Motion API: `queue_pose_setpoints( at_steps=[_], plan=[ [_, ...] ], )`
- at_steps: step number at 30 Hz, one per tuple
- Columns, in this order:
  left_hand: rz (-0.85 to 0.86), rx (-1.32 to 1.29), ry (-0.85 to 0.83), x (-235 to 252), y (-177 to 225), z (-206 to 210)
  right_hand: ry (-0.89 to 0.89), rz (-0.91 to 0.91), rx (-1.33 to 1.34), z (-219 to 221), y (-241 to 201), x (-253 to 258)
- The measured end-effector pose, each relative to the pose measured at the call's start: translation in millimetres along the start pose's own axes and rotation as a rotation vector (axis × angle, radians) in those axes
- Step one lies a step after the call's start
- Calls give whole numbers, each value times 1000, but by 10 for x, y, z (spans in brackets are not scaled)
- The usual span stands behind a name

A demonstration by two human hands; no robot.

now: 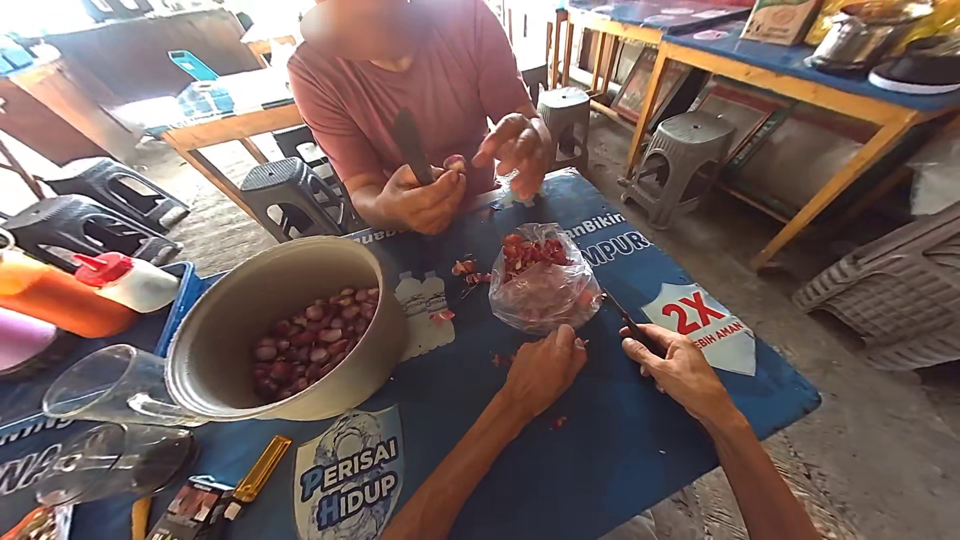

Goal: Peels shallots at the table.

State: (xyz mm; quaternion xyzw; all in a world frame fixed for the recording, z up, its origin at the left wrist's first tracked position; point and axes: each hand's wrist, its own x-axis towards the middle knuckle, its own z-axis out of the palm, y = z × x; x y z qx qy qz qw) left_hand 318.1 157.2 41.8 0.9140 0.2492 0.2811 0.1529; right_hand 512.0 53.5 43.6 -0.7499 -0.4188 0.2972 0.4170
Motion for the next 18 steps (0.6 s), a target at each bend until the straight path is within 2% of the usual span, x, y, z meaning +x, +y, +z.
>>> queue_pose_setpoints(
  at_steps=[4,7,14,18],
  plan=[
    [-207,-180,51,351,99,-490,-10,1,16,0,14,15],
    [-318,-167,61,773,-28,-719,-6,7,10,5,19,19],
    [-352,62,-101,1441,-412,-556,10,5,1,23,35,16],
    [-302,139,-144,1464,-447,-431,9,0,-23,22,31,3]
  ],
)
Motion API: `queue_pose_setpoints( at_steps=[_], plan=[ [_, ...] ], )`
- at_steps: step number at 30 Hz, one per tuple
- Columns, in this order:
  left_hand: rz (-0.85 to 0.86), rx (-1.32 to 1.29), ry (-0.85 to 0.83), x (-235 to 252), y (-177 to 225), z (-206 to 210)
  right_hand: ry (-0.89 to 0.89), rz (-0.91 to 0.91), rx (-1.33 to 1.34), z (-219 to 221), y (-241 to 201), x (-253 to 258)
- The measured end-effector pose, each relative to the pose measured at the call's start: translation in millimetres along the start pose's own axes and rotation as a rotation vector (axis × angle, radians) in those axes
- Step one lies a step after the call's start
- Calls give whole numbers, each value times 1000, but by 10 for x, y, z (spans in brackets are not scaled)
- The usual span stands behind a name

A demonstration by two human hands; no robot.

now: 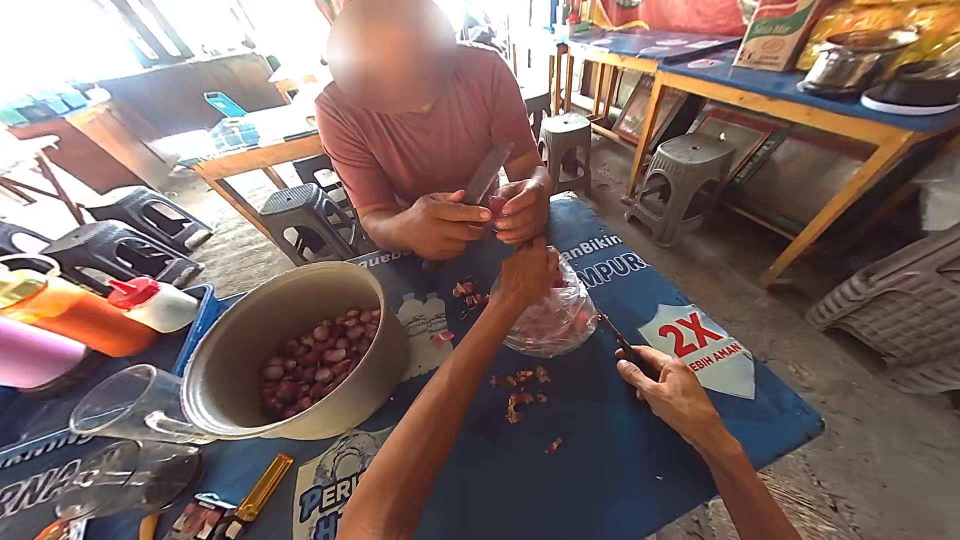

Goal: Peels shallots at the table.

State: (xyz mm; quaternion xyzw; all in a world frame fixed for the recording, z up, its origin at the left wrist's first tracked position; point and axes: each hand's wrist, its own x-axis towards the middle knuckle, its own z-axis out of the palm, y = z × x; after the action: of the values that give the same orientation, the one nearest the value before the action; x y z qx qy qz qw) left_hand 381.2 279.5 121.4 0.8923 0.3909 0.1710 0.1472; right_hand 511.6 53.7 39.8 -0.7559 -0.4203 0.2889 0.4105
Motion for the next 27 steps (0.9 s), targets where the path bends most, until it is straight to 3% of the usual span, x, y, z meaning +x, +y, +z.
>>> queue_pose_setpoints(
  at_steps=[10,17,22,27],
  plan=[
    [-86,-147,-114,-179,-19,-325,-1,-10,-4,15,7,-6],
    [39,-60,-137,-291,-108,-410,-15,-7,72,-35,-93,-15],
    [89,23,-157,-489,-142,-430,64,-132,-196,-303,-335,348],
    [140,86,-118,-574,-114,-467,-59,-127,-517,-265,-739,830]
  ],
)
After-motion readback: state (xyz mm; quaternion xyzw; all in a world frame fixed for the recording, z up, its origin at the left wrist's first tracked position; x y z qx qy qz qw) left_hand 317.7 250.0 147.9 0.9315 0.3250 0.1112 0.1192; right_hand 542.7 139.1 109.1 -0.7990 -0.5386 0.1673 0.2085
